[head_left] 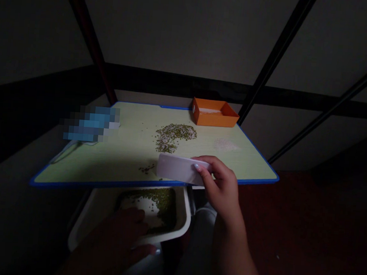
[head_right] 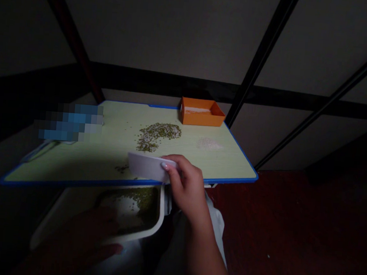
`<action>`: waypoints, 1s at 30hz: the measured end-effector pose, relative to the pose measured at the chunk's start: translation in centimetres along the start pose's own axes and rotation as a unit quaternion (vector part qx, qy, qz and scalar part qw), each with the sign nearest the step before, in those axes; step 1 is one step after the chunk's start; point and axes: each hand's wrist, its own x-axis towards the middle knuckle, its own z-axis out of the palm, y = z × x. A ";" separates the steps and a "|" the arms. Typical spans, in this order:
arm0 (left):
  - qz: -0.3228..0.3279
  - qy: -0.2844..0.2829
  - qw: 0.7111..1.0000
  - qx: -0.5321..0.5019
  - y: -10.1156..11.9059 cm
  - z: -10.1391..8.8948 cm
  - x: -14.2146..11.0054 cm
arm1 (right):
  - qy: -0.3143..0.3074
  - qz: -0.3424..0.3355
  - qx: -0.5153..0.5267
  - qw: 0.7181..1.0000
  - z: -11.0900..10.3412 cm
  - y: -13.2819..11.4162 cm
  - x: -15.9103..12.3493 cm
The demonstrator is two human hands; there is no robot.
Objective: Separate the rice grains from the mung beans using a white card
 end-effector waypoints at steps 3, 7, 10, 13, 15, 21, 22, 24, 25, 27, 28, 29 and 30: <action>-0.003 0.005 1.000 -0.005 0.0 0.0 -0.2 | 0.028 -0.004 -0.002 1.000 -0.4 0.0 -0.1; -0.007 0.008 1.000 -0.006 0.3 -0.2 -0.4 | 0.051 -0.001 -0.027 0.998 -0.3 0.1 -0.1; -0.012 0.008 1.000 -0.003 0.4 -0.2 -0.3 | 0.012 -0.005 -0.032 0.999 0.1 -0.2 -0.1; -0.016 0.008 1.000 -0.001 0.4 -0.1 -0.3 | -0.027 -0.014 -0.027 0.999 0.4 -0.8 -0.4; -0.016 0.007 1.000 -0.003 0.4 -0.1 -0.3 | -0.031 -0.022 -0.027 0.999 0.3 -1.1 -0.6; -0.029 0.005 1.000 -0.002 0.5 -0.3 -0.5 | 0.119 -0.019 -0.097 0.988 -0.6 -0.3 -0.4; -0.030 0.006 1.000 -0.002 0.5 -0.4 -0.6 | 0.147 -0.012 -0.113 0.983 -0.7 0.0 -0.3; -0.031 0.006 1.000 -0.003 0.6 -0.4 -0.6 | 0.176 0.009 -0.129 0.976 -0.7 0.5 -0.2; -0.030 0.006 1.000 -0.003 0.6 -0.4 -0.6 | 0.179 0.020 -0.127 0.975 -0.6 0.6 -0.1; -0.027 0.003 1.000 -0.003 0.6 -0.4 -0.5 | 0.171 0.039 -0.113 0.978 -0.3 0.7 -0.2; -0.025 0.003 1.000 -0.002 0.5 -0.5 -0.5 | 0.164 0.044 -0.105 0.980 -0.1 0.7 -0.2; -0.025 0.004 1.000 0.000 0.5 -0.5 -0.5 | 0.156 0.047 -0.099 0.982 0.1 0.6 -0.2; -0.024 0.003 1.000 0.001 0.5 -0.4 -0.5 | 0.148 0.048 -0.096 0.983 0.3 0.6 -0.2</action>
